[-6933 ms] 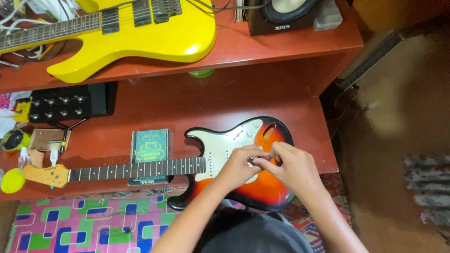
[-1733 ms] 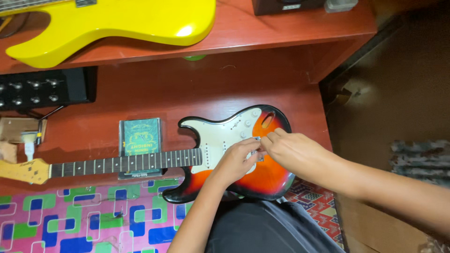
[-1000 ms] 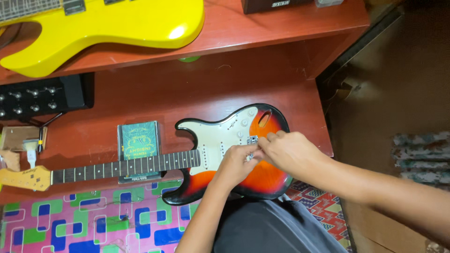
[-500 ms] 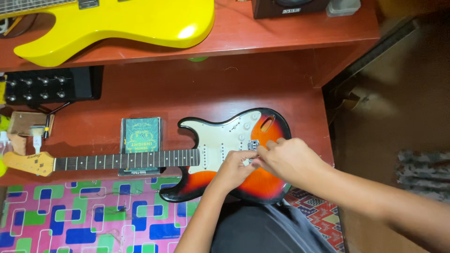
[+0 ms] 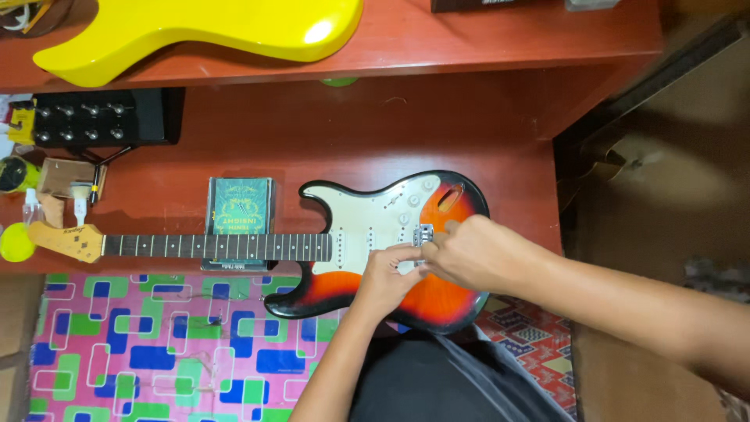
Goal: The person uses a screwdriver to adjust the bridge saddles on a sunburst electric guitar. They repeatedly pick up the screwdriver from a container, tighten or loosen screws on the bridge, and place the tool back down.
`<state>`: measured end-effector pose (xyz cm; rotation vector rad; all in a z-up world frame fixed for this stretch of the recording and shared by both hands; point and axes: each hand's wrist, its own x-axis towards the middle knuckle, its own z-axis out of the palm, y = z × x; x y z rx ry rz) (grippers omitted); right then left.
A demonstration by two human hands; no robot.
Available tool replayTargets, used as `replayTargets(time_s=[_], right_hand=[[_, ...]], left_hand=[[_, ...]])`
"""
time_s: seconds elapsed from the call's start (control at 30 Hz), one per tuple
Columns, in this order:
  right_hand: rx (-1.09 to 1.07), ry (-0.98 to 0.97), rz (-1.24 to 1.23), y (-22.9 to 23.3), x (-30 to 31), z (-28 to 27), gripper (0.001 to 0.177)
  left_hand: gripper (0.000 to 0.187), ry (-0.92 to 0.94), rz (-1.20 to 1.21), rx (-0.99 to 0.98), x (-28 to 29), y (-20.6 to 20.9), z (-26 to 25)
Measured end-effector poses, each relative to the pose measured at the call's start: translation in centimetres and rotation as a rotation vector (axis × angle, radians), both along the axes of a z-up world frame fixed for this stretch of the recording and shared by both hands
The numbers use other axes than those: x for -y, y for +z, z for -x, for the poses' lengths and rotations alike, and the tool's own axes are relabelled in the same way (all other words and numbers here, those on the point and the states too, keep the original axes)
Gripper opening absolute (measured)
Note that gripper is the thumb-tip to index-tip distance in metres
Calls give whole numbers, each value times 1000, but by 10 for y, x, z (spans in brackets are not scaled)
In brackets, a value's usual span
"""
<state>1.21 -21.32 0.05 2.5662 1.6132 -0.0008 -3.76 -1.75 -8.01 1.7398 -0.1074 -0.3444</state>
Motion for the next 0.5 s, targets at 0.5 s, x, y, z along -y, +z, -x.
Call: replayTargets(time_s=[0.5], right_hand=[[166, 97, -86, -7, 6, -1, 8]], left_hand=[[16, 3, 119, -86, 6, -4, -11]])
